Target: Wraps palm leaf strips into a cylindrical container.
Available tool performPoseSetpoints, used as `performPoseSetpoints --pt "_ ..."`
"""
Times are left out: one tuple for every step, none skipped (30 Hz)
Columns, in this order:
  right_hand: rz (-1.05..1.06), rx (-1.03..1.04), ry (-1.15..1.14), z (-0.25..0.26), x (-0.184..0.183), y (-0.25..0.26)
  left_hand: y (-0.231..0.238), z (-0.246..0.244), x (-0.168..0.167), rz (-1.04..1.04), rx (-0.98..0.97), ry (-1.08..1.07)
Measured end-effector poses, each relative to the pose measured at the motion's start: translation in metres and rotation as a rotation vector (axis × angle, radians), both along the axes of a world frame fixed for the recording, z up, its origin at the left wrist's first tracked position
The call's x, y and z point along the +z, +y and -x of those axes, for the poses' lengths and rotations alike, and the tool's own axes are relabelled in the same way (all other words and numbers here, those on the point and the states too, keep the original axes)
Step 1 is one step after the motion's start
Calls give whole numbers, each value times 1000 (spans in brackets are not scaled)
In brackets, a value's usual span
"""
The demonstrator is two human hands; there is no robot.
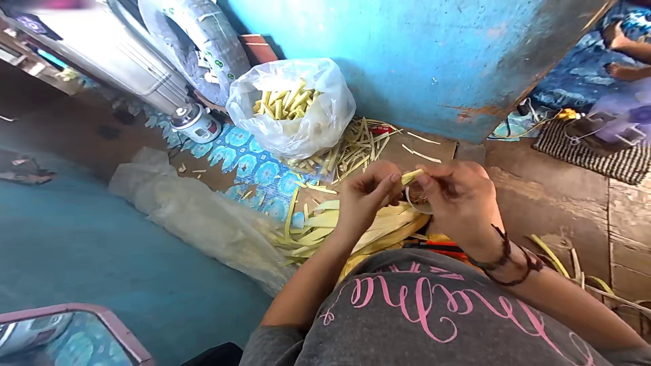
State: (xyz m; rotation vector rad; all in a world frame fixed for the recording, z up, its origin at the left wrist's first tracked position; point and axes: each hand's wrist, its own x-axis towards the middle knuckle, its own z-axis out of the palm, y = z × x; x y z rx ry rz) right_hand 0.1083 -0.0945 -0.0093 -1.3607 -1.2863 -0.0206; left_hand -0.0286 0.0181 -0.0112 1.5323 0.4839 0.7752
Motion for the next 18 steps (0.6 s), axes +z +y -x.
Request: performPoseSetpoints --pt "-79 -14 -230 -2 -6 0 1 1 4 84 -15 7" --pt "-138 8 -429 -4 -11 0 1 3 7 92 -25 7" --pt "-177 42 -577 -7 -14 -1 -1 6 9 64 -28 1" --pt "-199 74 -654 -9 -16 -2 -4 10 12 36 -38 -11" --pt "-211 106 -658 -12 -17 -2 -7 15 15 21 -72 -31" --pt "-210 133 -599 -14 -16 -2 -9 20 20 12 -133 -55" --pt "-191 154 -494 -15 -14 -2 -10 23 22 -1 -189 -67" --pt "-163 144 -379 -15 -9 -2 -9 24 23 -26 -218 -67" --pt "-127 104 -277 -14 -4 -2 -8 23 22 -65 -223 -62" --pt "-86 42 -227 -12 1 -1 -7 21 19 -118 -194 -58" --pt "-61 -9 -215 -10 4 1 -6 18 15 -192 -131 -52" --pt "-77 -54 -255 -7 4 1 -4 15 10 -255 -41 -60" --pt "-127 -77 -320 -5 1 0 -3 12 5 -283 43 -76" --pt "-189 -62 -383 -5 -2 0 -4 11 4 -283 97 -99" --pt "-253 -12 -423 -4 -6 0 -7 11 6 -258 106 -130" --pt "-292 45 -437 -3 -10 -1 -13 13 9 -176 71 -165" --pt "-305 87 -437 -1 -13 -2 -18 16 14 -24 -5 -195" --pt "-308 112 -430 0 -14 -3 -21 18 18 180 -96 -207"
